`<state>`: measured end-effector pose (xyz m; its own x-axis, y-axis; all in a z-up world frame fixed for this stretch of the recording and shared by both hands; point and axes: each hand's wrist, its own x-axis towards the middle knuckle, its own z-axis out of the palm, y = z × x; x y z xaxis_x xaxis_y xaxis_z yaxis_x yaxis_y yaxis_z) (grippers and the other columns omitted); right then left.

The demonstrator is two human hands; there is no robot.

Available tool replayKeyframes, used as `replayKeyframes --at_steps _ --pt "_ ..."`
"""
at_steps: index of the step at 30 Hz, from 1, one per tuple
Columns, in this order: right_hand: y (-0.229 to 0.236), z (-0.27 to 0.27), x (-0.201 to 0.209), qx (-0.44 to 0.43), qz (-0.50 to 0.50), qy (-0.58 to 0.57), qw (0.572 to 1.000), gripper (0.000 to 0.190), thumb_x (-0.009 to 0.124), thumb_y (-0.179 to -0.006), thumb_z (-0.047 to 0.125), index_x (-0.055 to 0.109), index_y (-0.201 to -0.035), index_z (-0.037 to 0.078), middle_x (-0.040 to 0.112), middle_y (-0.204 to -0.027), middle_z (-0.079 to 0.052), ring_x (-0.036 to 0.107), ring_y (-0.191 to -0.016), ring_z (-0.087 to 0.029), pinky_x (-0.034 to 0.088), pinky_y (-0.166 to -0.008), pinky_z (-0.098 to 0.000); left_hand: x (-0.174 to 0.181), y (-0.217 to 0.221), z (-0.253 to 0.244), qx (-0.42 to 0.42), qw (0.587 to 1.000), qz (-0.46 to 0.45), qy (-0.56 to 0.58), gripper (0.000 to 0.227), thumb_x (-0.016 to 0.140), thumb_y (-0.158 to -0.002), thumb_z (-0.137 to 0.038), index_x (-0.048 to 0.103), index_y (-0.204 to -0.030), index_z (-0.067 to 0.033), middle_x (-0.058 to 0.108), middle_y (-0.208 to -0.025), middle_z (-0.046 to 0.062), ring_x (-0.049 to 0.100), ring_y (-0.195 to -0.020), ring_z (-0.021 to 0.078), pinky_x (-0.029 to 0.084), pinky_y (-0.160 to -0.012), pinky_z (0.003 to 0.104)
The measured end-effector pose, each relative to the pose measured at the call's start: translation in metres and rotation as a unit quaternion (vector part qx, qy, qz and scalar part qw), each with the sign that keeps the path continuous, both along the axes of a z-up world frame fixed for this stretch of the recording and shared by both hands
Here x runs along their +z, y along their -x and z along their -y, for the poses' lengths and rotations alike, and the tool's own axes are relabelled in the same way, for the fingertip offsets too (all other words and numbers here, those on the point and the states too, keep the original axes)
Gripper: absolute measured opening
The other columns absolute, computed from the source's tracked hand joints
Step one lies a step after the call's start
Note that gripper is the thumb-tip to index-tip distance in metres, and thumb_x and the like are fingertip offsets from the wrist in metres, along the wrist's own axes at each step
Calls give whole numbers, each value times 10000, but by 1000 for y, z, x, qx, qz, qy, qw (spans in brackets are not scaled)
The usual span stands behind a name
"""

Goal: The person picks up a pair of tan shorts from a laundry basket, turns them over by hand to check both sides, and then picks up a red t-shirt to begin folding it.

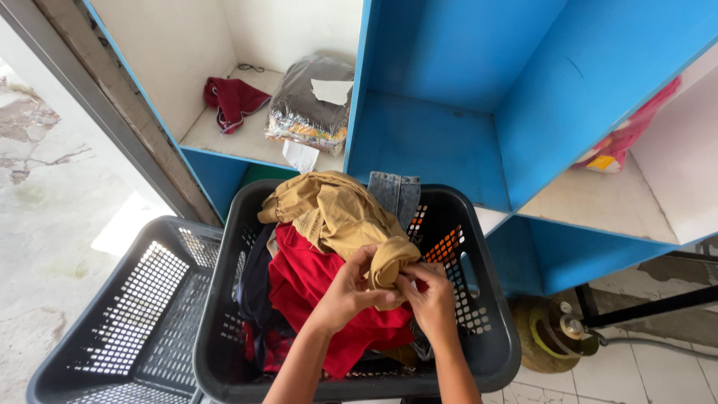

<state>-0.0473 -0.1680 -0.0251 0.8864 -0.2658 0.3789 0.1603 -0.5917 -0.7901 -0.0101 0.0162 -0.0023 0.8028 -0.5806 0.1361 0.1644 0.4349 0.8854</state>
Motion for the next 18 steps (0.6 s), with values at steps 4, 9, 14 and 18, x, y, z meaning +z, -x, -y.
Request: replayKeyframes --at_steps 4,9,14,18 --pt "-5 -2 -12 -7 8 -21 1000 105 742 -846 62 751 -933 5 736 -926 -98 644 -914 -224 533 -804 -322 16 1 -8 -36 997 36 -58 926 833 -722 32 383 -1521 -104 539 -1425 45 590 -1278 180 544 -1060 386" --pt "-6 -1 -13 89 -16 -348 933 129 602 -963 60 684 -1007 -31 719 -975 -100 679 -895 -166 541 -821 -290 15 2 1 145 830 390 -370 1007 902 -559 0 403 -1433 -47 477 -1397 159 490 -1290 366 405 -1057 482" --pt "-5 20 10 177 -16 -510 842 153 633 -948 48 685 -1058 -44 712 -1001 -123 660 -912 -182 507 -846 -323 -23 -14 20 293 668 422 -538 382 684 -829 -8 608 -1182 -132 653 -1078 43 683 -1095 244 483 -926 427" --pt "23 70 54 184 134 -605 763 109 577 -956 51 654 -1031 29 717 -1095 -159 667 -1036 -252 488 -963 -412 -46 -46 12 339 666 358 -560 200 682 -881 -68 628 -1059 -145 636 -1017 60 676 -967 273 474 -829 444"
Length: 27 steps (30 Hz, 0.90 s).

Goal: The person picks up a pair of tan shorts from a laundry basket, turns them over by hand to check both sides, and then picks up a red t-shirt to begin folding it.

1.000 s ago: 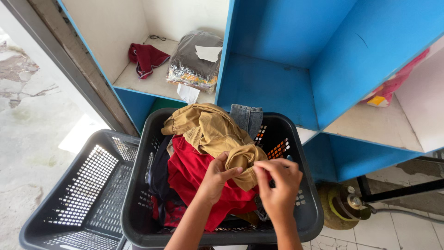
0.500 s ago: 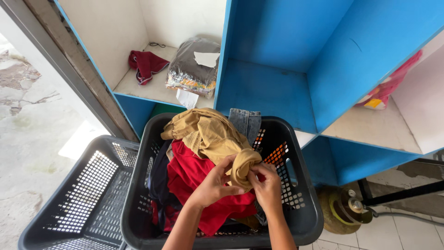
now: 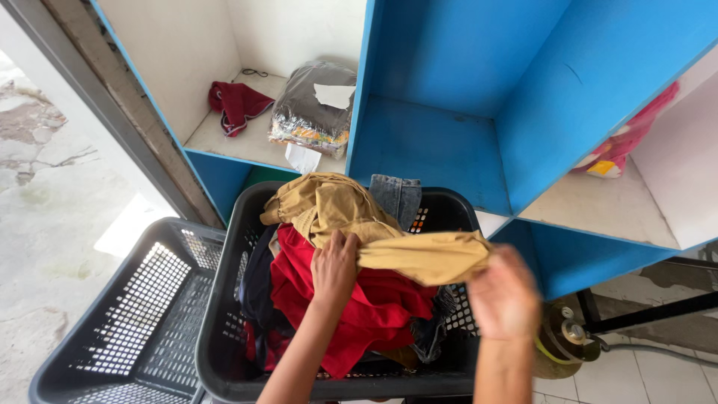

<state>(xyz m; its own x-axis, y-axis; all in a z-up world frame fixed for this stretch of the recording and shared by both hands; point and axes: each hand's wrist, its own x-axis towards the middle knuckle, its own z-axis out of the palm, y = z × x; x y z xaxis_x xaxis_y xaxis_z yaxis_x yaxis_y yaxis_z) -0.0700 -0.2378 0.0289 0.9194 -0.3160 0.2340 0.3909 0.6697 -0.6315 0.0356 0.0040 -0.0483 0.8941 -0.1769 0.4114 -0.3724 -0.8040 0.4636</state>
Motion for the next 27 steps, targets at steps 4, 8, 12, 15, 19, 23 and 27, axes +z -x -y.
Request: replayKeyframes --at_steps 4,8,12,15,19,23,27 --pt "9 10 18 49 28 58 997 79 635 -971 67 654 -1025 12 700 -1102 -133 641 -1060 -221 466 -974 -372 12 5 -10 -70 997 -3 -12 505 767 -753 -122 573 -1219 -112 597 -1149 100 614 -1088 319 481 -867 464" --pt "15 -7 8 -12 -19 175 984 101 672 -968 78 653 -1023 -4 680 -1050 -107 618 -989 -173 448 -907 -328 66 48 -20 -224 964 -7 142 1008 937 -570 -413 482 -1392 -47 533 -1333 172 495 -1236 406 422 -993 545" --pt "15 -37 5 -63 -43 216 973 103 669 -960 78 651 -1022 -2 665 -995 -86 601 -937 -135 453 -873 -290 111 82 -18 -197 934 -112 275 705 848 -697 -477 597 -1193 -42 723 -1052 93 719 -1034 248 555 -921 387" --pt "19 -65 10 -73 -48 293 952 132 693 -994 119 673 -980 -11 629 -891 -65 577 -789 -148 466 -742 -296 109 90 5 -174 924 -161 299 452 803 -805 -390 705 -1046 -21 783 -904 69 786 -892 176 608 -815 319" --pt "11 -80 18 -247 16 559 791 216 751 -905 219 669 -978 33 631 -902 -31 604 -840 -126 498 -762 -281 82 77 13 -172 863 -234 413 245 692 -931 -203 748 -951 34 787 -806 122 709 -778 163 577 -707 330" --pt "8 -62 -6 -286 -61 522 801 190 727 -959 222 671 -932 42 645 -908 -28 617 -835 -127 496 -770 -275 56 65 14 -214 681 -293 636 272 600 -1020 -183 760 -1056 35 791 -965 86 712 -896 142 553 -857 302" --pt "-12 -45 -36 -147 -119 283 940 182 740 -973 172 689 -964 -3 664 -881 -79 612 -830 -159 497 -811 -289 40 58 18 -178 506 -381 753 237 568 -1026 -208 700 -1079 -19 755 -1008 45 690 -926 146 523 -866 310"
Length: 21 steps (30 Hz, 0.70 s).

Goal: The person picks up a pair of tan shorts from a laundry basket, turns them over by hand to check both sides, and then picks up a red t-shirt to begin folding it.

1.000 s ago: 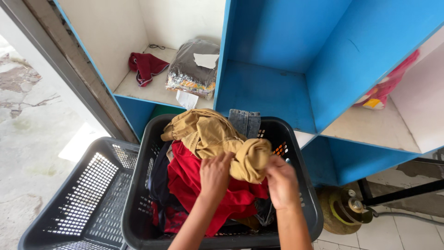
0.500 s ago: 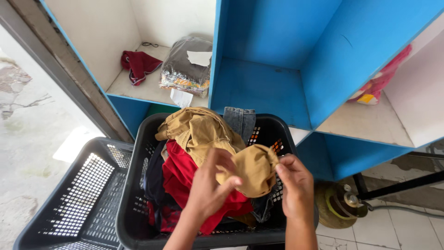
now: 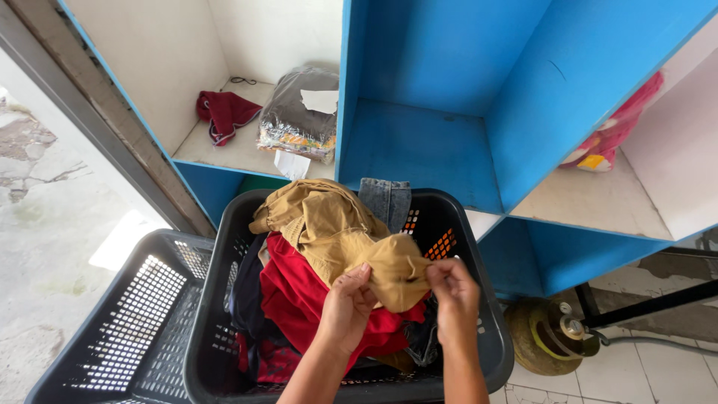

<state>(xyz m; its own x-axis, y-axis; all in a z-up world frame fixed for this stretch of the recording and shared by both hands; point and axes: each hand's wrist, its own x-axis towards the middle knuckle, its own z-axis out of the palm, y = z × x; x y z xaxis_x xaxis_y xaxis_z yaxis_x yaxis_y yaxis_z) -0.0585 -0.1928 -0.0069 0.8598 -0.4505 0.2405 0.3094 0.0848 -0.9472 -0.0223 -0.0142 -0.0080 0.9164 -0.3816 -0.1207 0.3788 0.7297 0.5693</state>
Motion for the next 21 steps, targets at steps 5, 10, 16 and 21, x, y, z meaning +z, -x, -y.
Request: replayKeyframes --at_steps 5,10,16,21 --pt "24 -10 24 4 -25 183 983 243 713 -861 170 669 -1060 37 699 -989 -31 667 -916 -142 532 -791 -281 -2 -11 1 33 988 31 -151 256 529 -1042 -222 691 -1062 -25 721 -945 22 654 -849 77 498 -776 247" --pt "23 -24 9 -5 -34 252 967 228 704 -938 223 725 -1066 35 763 -981 -59 726 -904 -153 557 -806 -292 -7 -5 18 108 951 233 -172 267 529 -1123 -224 637 -1015 -5 628 -873 2 538 -774 35 464 -685 236" --pt "14 1 -13 88 -10 -201 975 215 612 -1030 203 659 -1041 -6 717 -1005 -79 669 -931 -146 514 -855 -295 11 8 15 194 738 393 -513 177 588 -1023 -190 635 -1011 -20 671 -795 193 639 -695 316 489 -609 380" --pt "15 -8 4 140 -41 -306 941 286 527 -1062 276 639 -1028 15 704 -960 -71 671 -886 -140 530 -818 -312 13 2 13 97 749 285 -590 249 523 -1062 -246 664 -1026 -44 695 -778 221 679 -720 355 505 -657 411"
